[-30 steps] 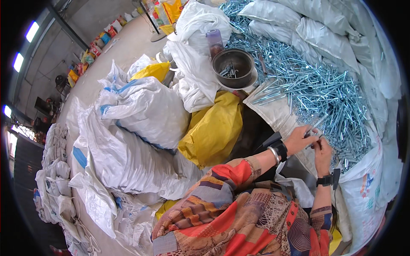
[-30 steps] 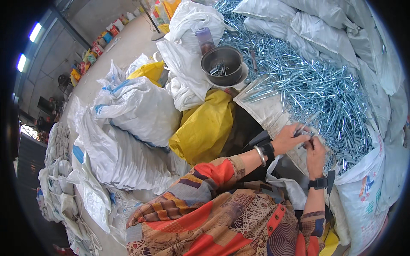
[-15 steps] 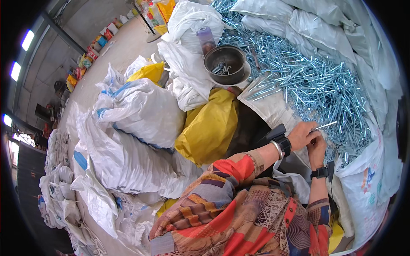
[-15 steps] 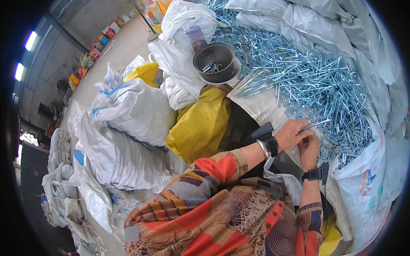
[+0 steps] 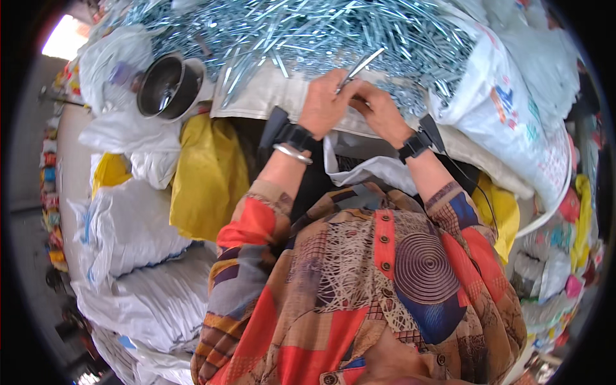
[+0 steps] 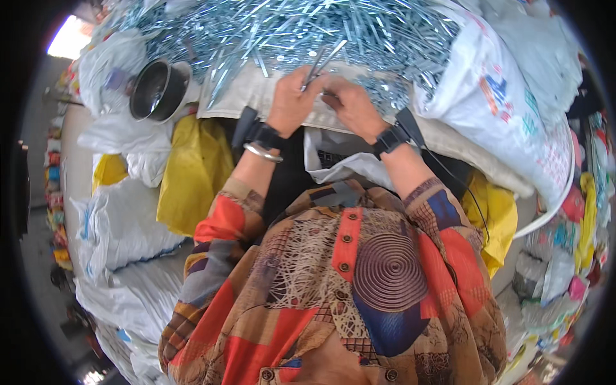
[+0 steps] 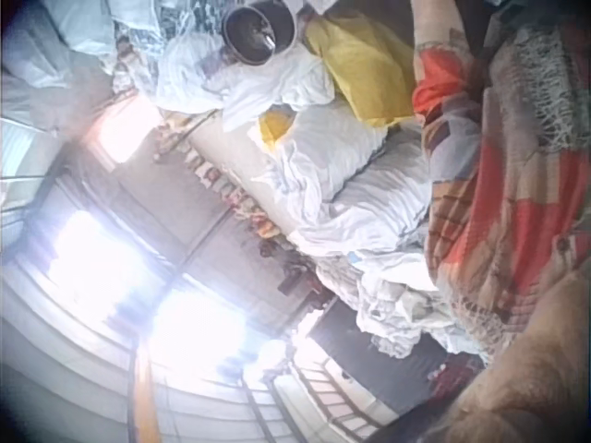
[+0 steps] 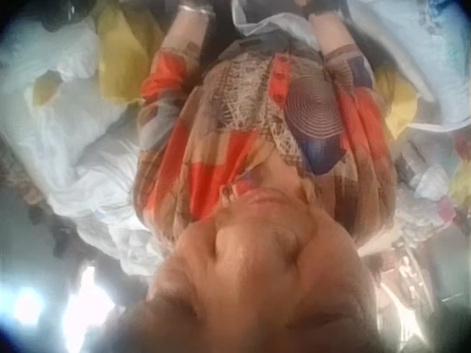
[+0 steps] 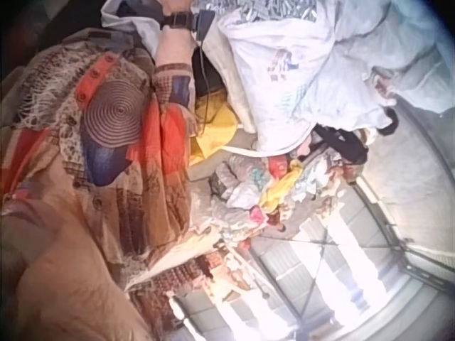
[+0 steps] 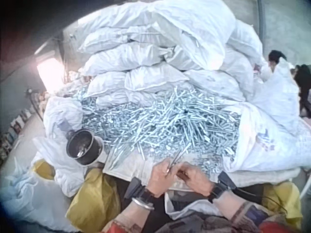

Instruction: Manually sorting and assembling metal bolts and nuts into small bundles.

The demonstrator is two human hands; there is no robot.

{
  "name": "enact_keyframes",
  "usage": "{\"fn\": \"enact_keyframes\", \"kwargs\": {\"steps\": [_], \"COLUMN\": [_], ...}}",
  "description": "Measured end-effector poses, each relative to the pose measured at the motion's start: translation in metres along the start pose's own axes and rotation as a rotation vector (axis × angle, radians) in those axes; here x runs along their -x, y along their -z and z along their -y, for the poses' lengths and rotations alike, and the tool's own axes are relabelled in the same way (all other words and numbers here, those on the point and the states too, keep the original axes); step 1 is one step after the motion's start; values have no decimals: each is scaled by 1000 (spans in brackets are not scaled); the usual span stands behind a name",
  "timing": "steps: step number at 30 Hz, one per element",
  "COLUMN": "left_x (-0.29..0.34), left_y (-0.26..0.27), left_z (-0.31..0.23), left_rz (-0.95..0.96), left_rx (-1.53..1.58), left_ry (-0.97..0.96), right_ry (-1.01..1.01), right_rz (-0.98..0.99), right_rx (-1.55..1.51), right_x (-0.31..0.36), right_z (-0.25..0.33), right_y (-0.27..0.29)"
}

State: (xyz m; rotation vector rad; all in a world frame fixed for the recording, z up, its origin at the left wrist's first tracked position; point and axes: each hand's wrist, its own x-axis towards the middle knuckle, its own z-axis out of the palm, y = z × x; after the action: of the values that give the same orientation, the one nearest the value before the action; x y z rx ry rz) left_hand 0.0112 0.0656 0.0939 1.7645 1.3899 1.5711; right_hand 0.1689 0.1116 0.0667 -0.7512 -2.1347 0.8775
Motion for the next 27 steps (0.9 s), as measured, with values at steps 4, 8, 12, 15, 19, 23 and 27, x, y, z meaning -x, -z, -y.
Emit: {"fn": "enact_keyframes", "kwargs": {"steps": [4,8,12,15,19,23,27], "left_x": [-6,-6,-8,-7,-9,-9,-7], "left_y": [1,-5,-6,-8,-10,-11,-13], "left_z": [-4,-9,-15,-8,-4,-5,-6], "left_rz": [133,64,39,42,13,55,31], "left_rx": [-87,-130,-145,-183,-206,-194,-153], "left_ry": [94,97,96,109,31,126,94], "right_ry": [-13,-75,-35,-51,-25,-311,-213], "right_rz": [-44,-34,-196,-243,-247,-340,-265], "right_rx": [39,81,289,165,-95,-295,-434], "right_x": [7,1,1,3,12,14,11], "right_z": [-9,3,-9,-5,-1,-12,-8], "right_y": [3,7,-2,-9,-3,2,-4]}}
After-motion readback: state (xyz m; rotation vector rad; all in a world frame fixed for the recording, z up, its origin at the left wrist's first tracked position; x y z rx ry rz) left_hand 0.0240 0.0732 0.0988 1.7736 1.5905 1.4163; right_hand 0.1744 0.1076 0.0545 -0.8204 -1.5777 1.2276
